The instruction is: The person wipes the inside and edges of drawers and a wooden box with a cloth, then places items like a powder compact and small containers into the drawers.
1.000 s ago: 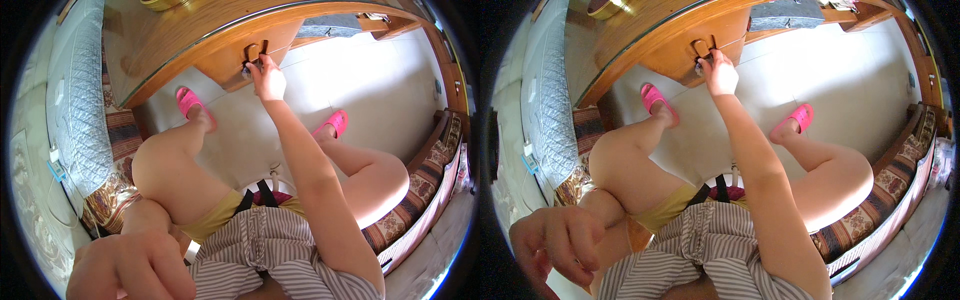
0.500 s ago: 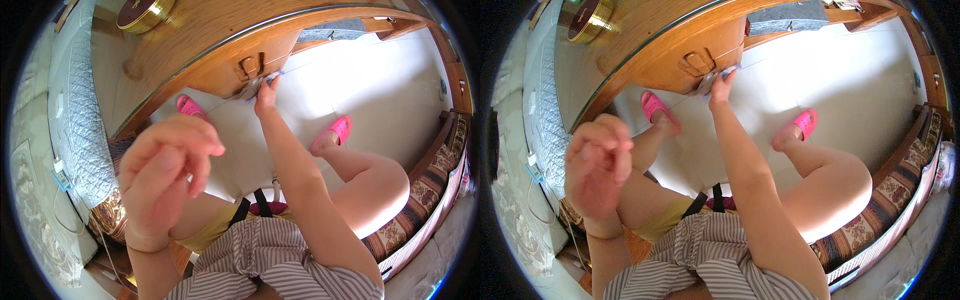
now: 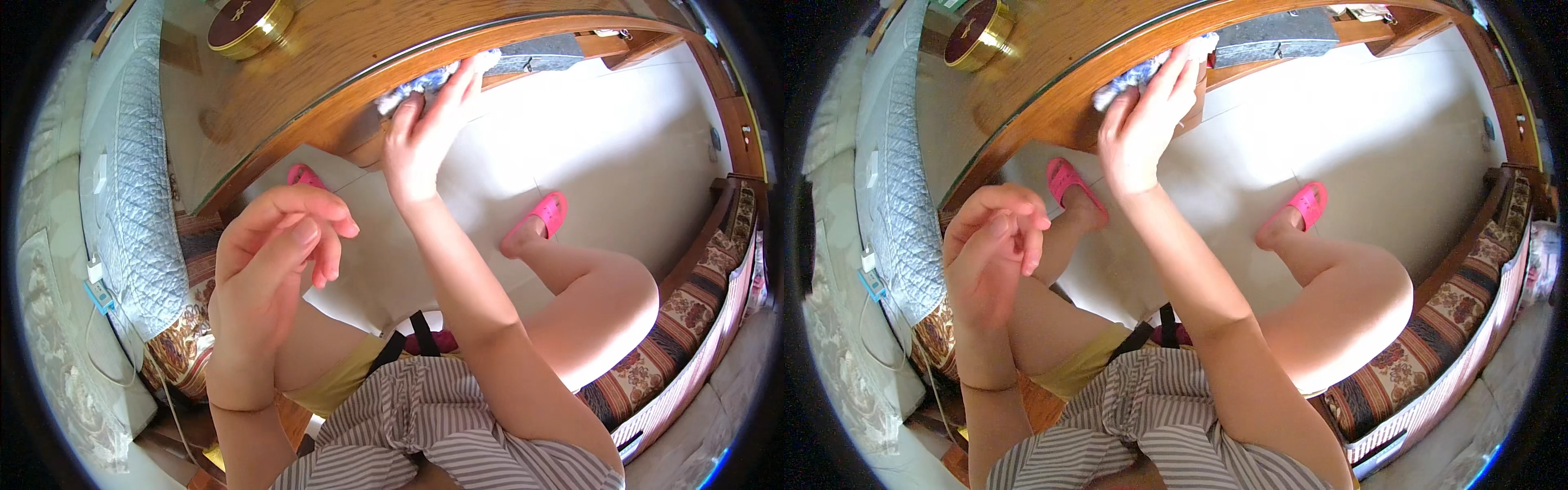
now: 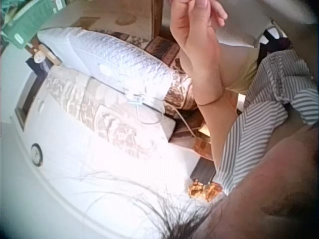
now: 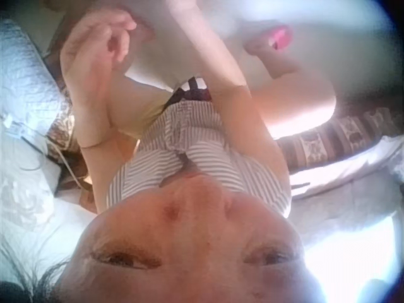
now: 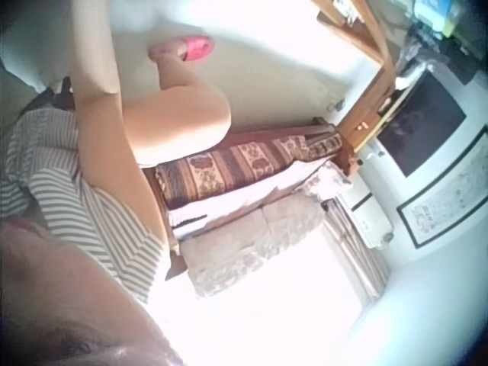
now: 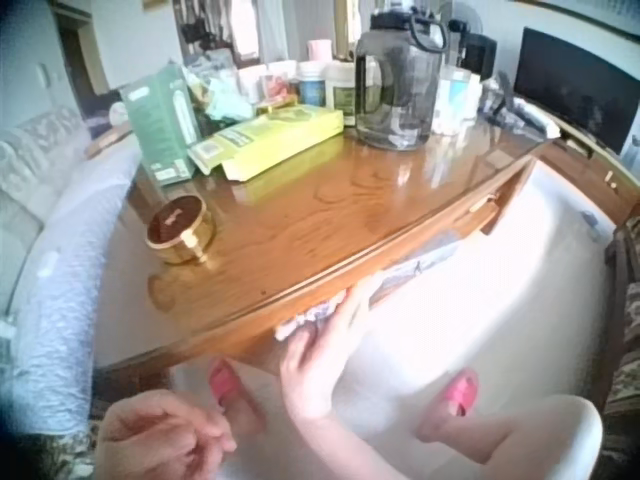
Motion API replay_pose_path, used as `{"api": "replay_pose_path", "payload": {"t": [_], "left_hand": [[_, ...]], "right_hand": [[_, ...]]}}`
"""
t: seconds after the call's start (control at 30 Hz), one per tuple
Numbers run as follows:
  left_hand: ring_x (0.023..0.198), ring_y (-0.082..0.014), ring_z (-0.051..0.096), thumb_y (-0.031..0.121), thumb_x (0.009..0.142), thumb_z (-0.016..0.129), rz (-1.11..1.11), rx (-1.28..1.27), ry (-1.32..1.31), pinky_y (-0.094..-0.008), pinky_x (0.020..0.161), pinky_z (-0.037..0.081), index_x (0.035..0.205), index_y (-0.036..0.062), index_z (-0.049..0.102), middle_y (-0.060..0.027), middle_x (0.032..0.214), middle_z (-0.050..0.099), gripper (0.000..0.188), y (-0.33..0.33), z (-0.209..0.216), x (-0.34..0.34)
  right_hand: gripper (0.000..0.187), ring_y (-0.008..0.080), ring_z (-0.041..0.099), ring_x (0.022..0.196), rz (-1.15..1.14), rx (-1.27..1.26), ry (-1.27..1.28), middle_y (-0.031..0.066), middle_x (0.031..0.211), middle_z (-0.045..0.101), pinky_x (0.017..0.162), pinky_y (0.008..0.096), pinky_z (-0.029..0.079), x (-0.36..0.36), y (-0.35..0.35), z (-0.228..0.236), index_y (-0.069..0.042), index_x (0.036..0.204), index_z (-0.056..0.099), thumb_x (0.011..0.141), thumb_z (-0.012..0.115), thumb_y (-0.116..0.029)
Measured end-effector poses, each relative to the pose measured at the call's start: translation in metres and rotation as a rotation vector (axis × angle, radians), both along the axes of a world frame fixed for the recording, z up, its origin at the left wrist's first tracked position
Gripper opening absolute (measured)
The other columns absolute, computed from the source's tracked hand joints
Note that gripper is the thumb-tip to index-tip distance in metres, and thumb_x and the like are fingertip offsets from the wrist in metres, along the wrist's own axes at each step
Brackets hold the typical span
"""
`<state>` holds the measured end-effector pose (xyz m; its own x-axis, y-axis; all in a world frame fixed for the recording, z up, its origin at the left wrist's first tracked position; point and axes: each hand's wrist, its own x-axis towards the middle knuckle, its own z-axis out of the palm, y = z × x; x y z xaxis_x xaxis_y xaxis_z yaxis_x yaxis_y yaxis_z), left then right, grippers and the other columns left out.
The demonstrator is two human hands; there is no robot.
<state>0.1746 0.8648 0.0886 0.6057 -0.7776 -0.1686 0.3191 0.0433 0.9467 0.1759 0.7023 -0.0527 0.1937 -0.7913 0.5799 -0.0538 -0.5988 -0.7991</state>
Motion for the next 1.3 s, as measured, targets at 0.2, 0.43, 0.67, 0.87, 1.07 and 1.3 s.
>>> {"api": "replay_pose_path", "payload": {"t": [0.2,0.43,0.67,0.87,1.07,1.3], "left_hand": [[0.064,-0.0105,0.052,0.011,0.090,0.052,0.019,0.152,0.003,-0.0233,0.058,0.040,0.099,-0.0018,0.061,-0.0104,0.088,0.062,0.019,-0.002,-0.005,0.015],[0.068,-0.0116,0.054,0.009,0.089,0.053,0.086,0.169,-0.153,-0.0248,0.061,0.043,0.098,-0.0021,0.062,-0.0103,0.090,0.063,0.017,0.013,-0.008,0.020],[0.122,-0.0376,0.045,0.009,0.084,0.055,0.155,0.339,-1.609,-0.0449,0.101,0.035,0.121,-0.0015,0.054,-0.0212,0.130,0.047,0.039,-0.009,-0.006,0.029],[0.139,-0.0398,0.016,0.033,0.082,0.060,0.034,0.782,-1.777,-0.0568,0.109,0.011,0.145,0.0011,0.023,-0.0179,0.151,0.020,0.079,-0.015,-0.022,0.024],[0.137,-0.0451,0.017,0.026,0.077,0.065,0.097,0.820,-1.779,-0.0592,0.107,0.010,0.143,-0.0018,0.025,-0.0219,0.149,0.021,0.082,-0.022,-0.025,0.017],[0.136,-0.0453,0.017,0.028,0.076,0.065,0.126,0.833,-1.816,-0.0597,0.107,0.010,0.142,-0.0049,0.024,-0.0249,0.148,0.020,0.084,-0.027,-0.029,0.018]], "right_hand": [[0.070,0.0482,0.036,0.120,-0.138,0.578,0.234,0.0328,0.135,0.028,0.104,0.0488,0.029,0.010,-0.021,-0.144,0.006,0.138,0.020,0.078,0.055,0.001],[0.060,0.0364,0.043,0.115,0.163,0.628,-0.153,0.0249,0.123,0.041,0.099,0.0417,0.035,0.010,0.081,-0.044,0.005,0.135,0.030,0.080,0.055,0.000],[0.066,0.0396,0.035,0.121,0.061,0.440,-0.019,0.0238,0.130,0.031,0.105,0.0439,0.027,0.015,0.084,-0.078,-0.002,0.137,0.028,0.076,0.055,-0.002],[0.056,0.0400,0.039,0.116,-0.038,0.599,-0.133,0.0238,0.122,0.037,0.104,0.0454,0.029,0.033,0.082,-0.114,0.001,0.127,0.034,0.073,0.052,-0.001],[0.057,0.0234,0.045,0.103,-0.096,1.070,-0.258,0.0129,0.119,0.040,0.095,0.0315,0.036,0.041,0.063,-0.176,-0.001,0.131,0.028,0.078,0.049,-0.003],[0.045,0.0231,0.053,0.097,0.089,1.523,-0.279,0.0127,0.111,0.054,0.086,0.0348,0.044,0.014,-0.026,-0.249,0.002,0.123,0.042,0.079,0.050,-0.001]]}}
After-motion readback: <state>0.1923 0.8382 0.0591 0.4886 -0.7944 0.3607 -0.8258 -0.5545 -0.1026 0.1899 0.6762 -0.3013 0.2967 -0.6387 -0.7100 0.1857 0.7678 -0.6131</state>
